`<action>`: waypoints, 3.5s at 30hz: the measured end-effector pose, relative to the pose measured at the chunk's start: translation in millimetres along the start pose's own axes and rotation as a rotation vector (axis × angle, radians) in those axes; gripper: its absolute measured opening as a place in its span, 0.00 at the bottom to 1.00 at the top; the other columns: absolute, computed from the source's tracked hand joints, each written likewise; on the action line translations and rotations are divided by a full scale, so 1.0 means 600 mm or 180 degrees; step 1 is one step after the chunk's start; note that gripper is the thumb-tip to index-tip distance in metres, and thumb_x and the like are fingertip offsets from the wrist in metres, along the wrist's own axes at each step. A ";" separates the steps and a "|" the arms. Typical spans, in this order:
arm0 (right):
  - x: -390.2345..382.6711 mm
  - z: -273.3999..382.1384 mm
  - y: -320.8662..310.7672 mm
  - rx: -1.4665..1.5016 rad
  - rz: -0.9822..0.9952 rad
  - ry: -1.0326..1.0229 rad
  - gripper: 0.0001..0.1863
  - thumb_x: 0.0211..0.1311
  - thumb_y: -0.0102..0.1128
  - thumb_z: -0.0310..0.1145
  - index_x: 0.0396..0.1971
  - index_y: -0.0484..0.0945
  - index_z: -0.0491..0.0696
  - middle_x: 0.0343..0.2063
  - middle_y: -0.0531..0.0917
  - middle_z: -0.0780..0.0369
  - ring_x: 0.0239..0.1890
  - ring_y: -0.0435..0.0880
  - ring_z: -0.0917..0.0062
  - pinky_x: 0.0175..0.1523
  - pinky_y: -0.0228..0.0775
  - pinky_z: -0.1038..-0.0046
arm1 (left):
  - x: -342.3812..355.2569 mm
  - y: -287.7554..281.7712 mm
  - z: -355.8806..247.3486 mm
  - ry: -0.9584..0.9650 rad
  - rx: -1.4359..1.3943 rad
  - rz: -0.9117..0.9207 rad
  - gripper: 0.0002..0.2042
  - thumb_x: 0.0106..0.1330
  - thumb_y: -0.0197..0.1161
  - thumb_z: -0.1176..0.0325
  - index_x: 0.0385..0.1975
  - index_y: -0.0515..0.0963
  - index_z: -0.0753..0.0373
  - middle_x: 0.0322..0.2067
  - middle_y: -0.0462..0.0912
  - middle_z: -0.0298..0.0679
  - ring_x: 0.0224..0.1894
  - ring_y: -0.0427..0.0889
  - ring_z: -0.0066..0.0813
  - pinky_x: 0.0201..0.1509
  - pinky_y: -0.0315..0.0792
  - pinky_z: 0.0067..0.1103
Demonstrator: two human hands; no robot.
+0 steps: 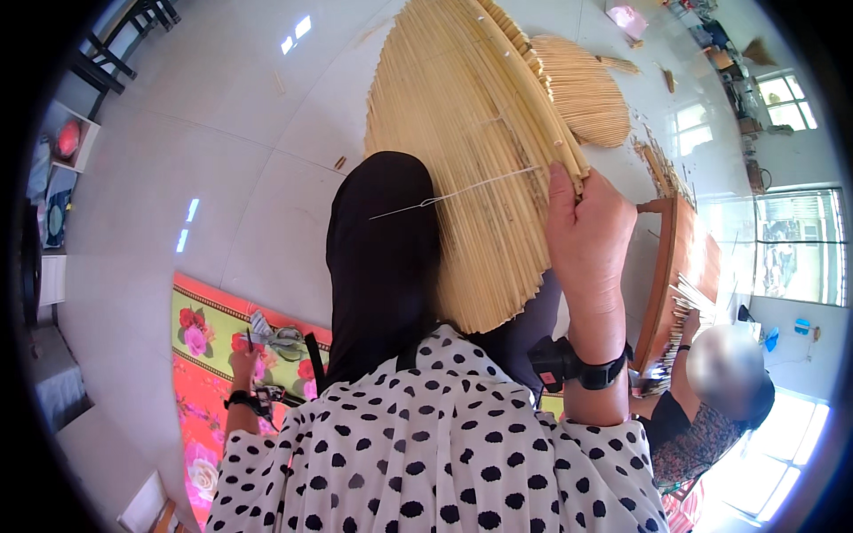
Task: The person weaves a bamboo mat by hand, threading a string through the bamboo strips to secure them. They use a pair of scissors to cut the string and continue weaving the mat while sitting on the floor.
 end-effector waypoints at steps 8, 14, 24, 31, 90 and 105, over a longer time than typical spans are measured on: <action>-0.004 0.005 -0.004 -0.0057 -0.0121 -0.0178 0.18 0.65 0.62 0.37 0.22 0.75 0.39 0.13 0.73 0.51 0.15 0.73 0.57 0.23 0.65 0.65 | 0.059 -0.052 -0.163 0.0078 -0.0018 -0.0494 0.23 0.58 0.69 0.57 0.47 0.74 0.67 0.41 0.78 0.57 0.44 0.78 0.58 0.48 0.72 0.42; -0.015 0.009 0.000 -0.0024 -0.0028 -0.0010 0.18 0.65 0.62 0.37 0.21 0.75 0.39 0.13 0.73 0.51 0.15 0.74 0.56 0.23 0.65 0.63 | -0.144 -0.486 -0.778 0.2989 -0.1683 -0.1679 0.14 0.55 0.68 0.77 0.42 0.77 0.65 0.48 0.78 0.48 0.49 0.78 0.49 0.52 0.75 0.32; -0.024 0.028 0.002 0.0115 -0.0099 -0.0224 0.13 0.63 0.62 0.34 0.25 0.77 0.39 0.16 0.76 0.50 0.18 0.76 0.53 0.24 0.66 0.63 | -0.260 -0.432 -1.077 0.3482 -0.2963 0.0200 0.21 0.58 0.63 0.83 0.53 0.71 0.68 0.50 0.76 0.52 0.33 0.85 0.36 0.37 0.78 0.25; -0.028 0.028 -0.004 0.0154 -0.0074 -0.0156 0.13 0.63 0.63 0.32 0.23 0.75 0.39 0.15 0.74 0.51 0.16 0.74 0.55 0.23 0.65 0.65 | -0.245 -0.438 -1.100 0.3624 -0.2451 0.0311 0.09 0.64 0.64 0.71 0.40 0.77 0.68 0.28 0.83 0.43 0.31 0.83 0.32 0.36 0.75 0.23; -0.063 0.072 0.145 0.4689 0.2095 -0.0883 0.41 0.38 0.83 0.41 0.55 0.75 0.42 0.46 0.75 0.55 0.43 0.81 0.66 0.45 0.78 0.71 | -0.148 -0.692 -0.910 0.2341 -0.4170 -0.0156 0.10 0.78 0.46 0.66 0.32 0.67 0.60 0.16 0.59 0.28 0.14 0.55 0.18 0.34 0.68 0.25; -0.083 0.043 0.149 0.4990 0.2258 -0.1086 0.44 0.42 0.79 0.35 0.62 0.67 0.42 0.49 0.72 0.52 0.48 0.78 0.60 0.51 0.77 0.67 | -0.185 -0.695 -0.929 0.2408 -0.3787 -0.0200 0.10 0.79 0.44 0.65 0.35 0.68 0.61 0.14 0.59 0.27 0.15 0.57 0.17 0.33 0.65 0.22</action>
Point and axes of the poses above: each hand's wrist, its own x-axis towards the middle knuckle, its own y-axis out of the palm, z = x × y, the point moved 10 cm from there along x, towards the middle knuckle
